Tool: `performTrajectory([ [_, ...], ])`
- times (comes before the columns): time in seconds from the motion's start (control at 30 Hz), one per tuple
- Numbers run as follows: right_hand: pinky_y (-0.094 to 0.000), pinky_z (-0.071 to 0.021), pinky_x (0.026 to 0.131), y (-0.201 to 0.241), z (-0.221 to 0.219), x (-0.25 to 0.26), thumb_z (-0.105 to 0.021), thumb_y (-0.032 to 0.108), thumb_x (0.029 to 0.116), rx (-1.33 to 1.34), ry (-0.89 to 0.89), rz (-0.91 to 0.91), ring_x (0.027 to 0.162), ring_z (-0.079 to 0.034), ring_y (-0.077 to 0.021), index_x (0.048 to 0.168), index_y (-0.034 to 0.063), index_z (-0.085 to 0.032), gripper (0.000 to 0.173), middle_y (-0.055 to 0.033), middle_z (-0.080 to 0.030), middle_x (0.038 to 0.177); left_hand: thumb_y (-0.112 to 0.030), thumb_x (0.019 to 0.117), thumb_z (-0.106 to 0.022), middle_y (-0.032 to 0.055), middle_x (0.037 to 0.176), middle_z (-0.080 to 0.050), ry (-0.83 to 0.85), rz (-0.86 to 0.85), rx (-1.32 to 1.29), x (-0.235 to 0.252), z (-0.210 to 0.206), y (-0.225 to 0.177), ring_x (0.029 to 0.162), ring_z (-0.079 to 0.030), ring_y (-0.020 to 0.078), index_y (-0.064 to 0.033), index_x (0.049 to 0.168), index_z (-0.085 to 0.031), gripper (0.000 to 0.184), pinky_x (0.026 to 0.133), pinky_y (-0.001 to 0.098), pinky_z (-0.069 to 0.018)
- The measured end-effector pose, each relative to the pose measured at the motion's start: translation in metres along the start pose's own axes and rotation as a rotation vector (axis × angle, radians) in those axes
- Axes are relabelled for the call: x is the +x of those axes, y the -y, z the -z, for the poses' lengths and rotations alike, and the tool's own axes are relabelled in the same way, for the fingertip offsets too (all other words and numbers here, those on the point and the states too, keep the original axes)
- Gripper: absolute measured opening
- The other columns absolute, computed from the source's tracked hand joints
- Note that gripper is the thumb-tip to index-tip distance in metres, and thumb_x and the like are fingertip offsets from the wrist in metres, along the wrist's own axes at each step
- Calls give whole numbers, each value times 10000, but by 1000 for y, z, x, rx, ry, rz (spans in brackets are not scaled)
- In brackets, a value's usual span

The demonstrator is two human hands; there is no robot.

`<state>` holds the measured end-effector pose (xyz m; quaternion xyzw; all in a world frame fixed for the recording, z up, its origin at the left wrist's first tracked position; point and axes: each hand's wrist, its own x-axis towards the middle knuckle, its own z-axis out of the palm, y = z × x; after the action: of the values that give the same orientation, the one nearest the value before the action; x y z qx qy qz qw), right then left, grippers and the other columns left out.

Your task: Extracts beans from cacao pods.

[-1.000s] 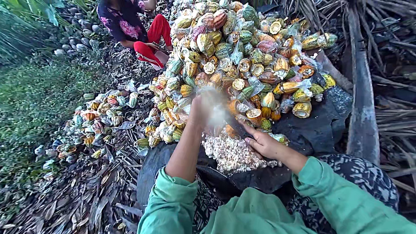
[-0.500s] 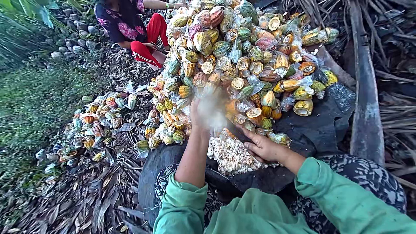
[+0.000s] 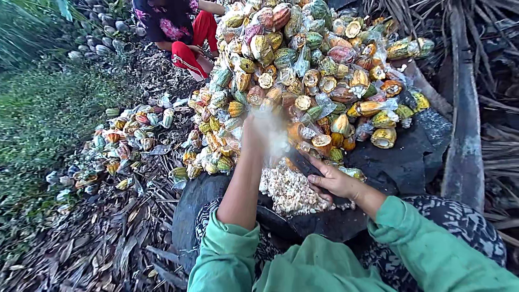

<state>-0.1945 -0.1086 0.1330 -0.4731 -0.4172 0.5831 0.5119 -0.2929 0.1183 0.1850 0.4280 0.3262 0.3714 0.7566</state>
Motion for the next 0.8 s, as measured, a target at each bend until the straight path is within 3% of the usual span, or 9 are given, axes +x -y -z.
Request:
performTrajectory([
  [0.07,-307,-499,512,22,13,0,-402,204,1093,-500,-95,-32,517,-525,-139,1655,228,-133,624,-63,-558,777,-498,1080,-350,61,1027,-687,90,53,148,2,-3,-15,901,-688,161,-133,1270,-559,461,771,377,-595],
  [0.13,-527,-558,758,35,11,-3,-397,189,1104,-914,-177,-31,753,-668,-352,1658,254,-161,605,-224,-683,961,-475,1064,-450,92,1122,-676,154,61,269,7,-2,-22,973,-679,185,-114,1380,-511,484,829,399,-588],
  [0.17,-587,-548,817,38,6,-8,-393,185,1105,-1043,-203,-26,836,-691,-420,1658,262,-166,603,-250,-694,975,-406,1053,-505,91,1089,-679,139,37,314,8,-2,-22,942,-682,177,-107,1368,-515,434,803,387,-590],
  [0.27,-601,-557,753,46,-5,-26,-396,126,1082,-1277,-224,-37,817,-701,-450,1645,254,-239,599,-238,-704,930,-239,1000,-574,105,1080,-679,61,-89,392,9,-3,-25,914,-693,176,-86,1408,-465,449,790,380,-598],
  [0.33,-590,-556,740,50,-11,-26,-406,58,1050,-1302,-197,-98,824,-696,-451,1647,266,-229,656,-248,-694,960,-206,975,-597,112,1113,-673,43,-183,465,4,-3,-30,931,-694,177,-79,1431,-441,498,809,383,-601],
  [0.43,-586,-545,793,51,-19,-14,-394,19,1036,-1259,-137,-207,884,-685,-458,1662,286,-116,735,-267,-669,992,-227,932,-628,132,1133,-682,54,-229,639,-1,-11,-28,946,-701,197,-76,1421,-487,531,822,420,-599],
  [0.57,-586,-536,854,43,-17,-9,-358,114,1095,-1067,-97,-179,890,-685,-445,1665,233,-62,654,-258,-681,966,-235,1005,-558,114,1088,-682,91,-103,580,-1,-13,-23,905,-696,177,-71,1402,-499,433,792,390,-599],
  [0.67,-492,-545,690,29,-12,-5,-350,201,1115,-851,-115,-45,679,-635,-323,1662,209,-107,599,-212,-657,901,-304,1084,-325,8,867,-679,105,-27,305,-11,-12,-18,744,-672,84,-134,1127,-567,299,632,274,-573],
  [0.8,-356,-498,514,12,-8,-2,-384,176,1102,-551,-64,-56,522,-519,-175,1661,244,-98,632,-147,-616,928,-275,1090,-279,-6,830,-700,163,-50,128,-19,1,-4,725,-686,64,-141,1056,-586,336,611,247,-582],
])
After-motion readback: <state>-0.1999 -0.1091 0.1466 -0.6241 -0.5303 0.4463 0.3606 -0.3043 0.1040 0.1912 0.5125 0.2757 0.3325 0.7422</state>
